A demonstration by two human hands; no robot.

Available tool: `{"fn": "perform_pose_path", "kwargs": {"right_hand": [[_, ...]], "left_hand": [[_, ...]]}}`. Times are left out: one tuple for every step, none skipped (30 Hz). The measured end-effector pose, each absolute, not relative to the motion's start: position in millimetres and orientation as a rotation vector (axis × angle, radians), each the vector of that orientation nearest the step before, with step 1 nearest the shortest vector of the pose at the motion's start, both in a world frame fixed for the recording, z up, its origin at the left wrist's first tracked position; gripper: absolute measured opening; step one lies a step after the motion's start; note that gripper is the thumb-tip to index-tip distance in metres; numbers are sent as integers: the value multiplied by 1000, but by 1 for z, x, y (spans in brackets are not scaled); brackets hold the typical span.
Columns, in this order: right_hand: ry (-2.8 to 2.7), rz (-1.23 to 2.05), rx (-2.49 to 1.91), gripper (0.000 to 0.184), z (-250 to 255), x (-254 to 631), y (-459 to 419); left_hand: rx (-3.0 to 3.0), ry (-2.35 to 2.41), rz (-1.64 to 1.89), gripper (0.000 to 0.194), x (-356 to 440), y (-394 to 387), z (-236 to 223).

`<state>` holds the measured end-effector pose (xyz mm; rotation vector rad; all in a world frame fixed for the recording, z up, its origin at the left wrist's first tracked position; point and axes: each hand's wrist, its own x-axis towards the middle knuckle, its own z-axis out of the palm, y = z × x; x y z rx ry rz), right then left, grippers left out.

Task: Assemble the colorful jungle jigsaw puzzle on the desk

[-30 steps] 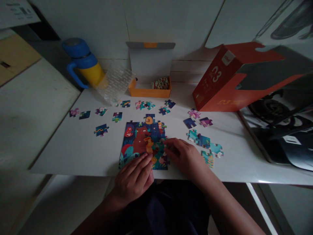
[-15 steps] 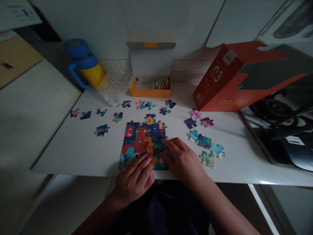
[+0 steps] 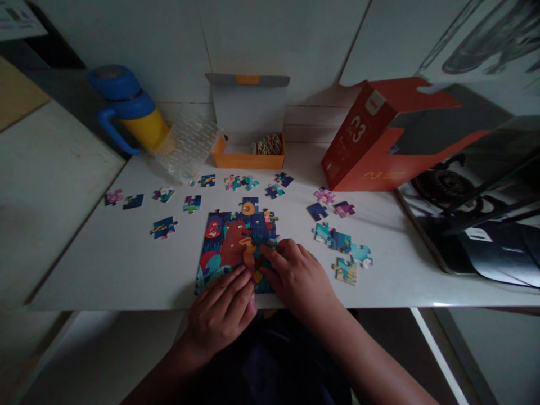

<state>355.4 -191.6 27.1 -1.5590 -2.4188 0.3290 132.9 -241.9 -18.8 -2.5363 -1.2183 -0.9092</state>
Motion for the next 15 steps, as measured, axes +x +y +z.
{"fn": "perform_pose_path", "kwargs": {"right_hand": [[-2428,322,-1568,43,28,355,-192],[-2428,311,-1577,44,27,354,-192],[-2425,297,-1583,44,27,354,-192],[-2421,281,-1584,45,26,354,-192],[-2422,265,-1579,46,25,354,-193],[-2428,251,-1570,46,24,354,-194],[-2440,242,-1558,46,23,354,-195],[-2454,236,-1545,46,22,355,-196],[-2469,233,-1533,46,21,355,-197],[-2480,226,-1522,46,20,355,-198],[-2488,218,-1515,46,20,355,-199],[-2494,206,-1508,46,20,356,-199],[-2499,192,-1501,46,21,356,-199],[-2504,177,-1495,45,21,356,-200],[-2507,161,-1490,45,21,356,-199]], "left_hand": [[-2538,-1218,-904,28,133,-242,-19],[-2538,-1216,-904,28,132,-242,-19],[-2537,-1214,-905,28,132,-242,-20],[-2536,-1215,-909,28,132,-241,-20],[-2535,-1215,-912,28,132,-241,-20],[-2534,-1212,-917,28,133,-241,-20],[-2534,-1209,-923,27,133,-241,-19],[-2533,-1208,-927,27,133,-241,-19],[-2534,-1213,-928,27,134,-241,-19],[-2536,-1216,-926,27,134,-241,-19],[-2537,-1216,-923,27,134,-241,-19],[-2538,-1216,-918,27,134,-241,-19],[-2536,-1217,-913,28,134,-241,-19],[-2532,-1215,-911,27,134,-241,-19],[-2527,-1215,-910,27,134,-241,-20]]}}
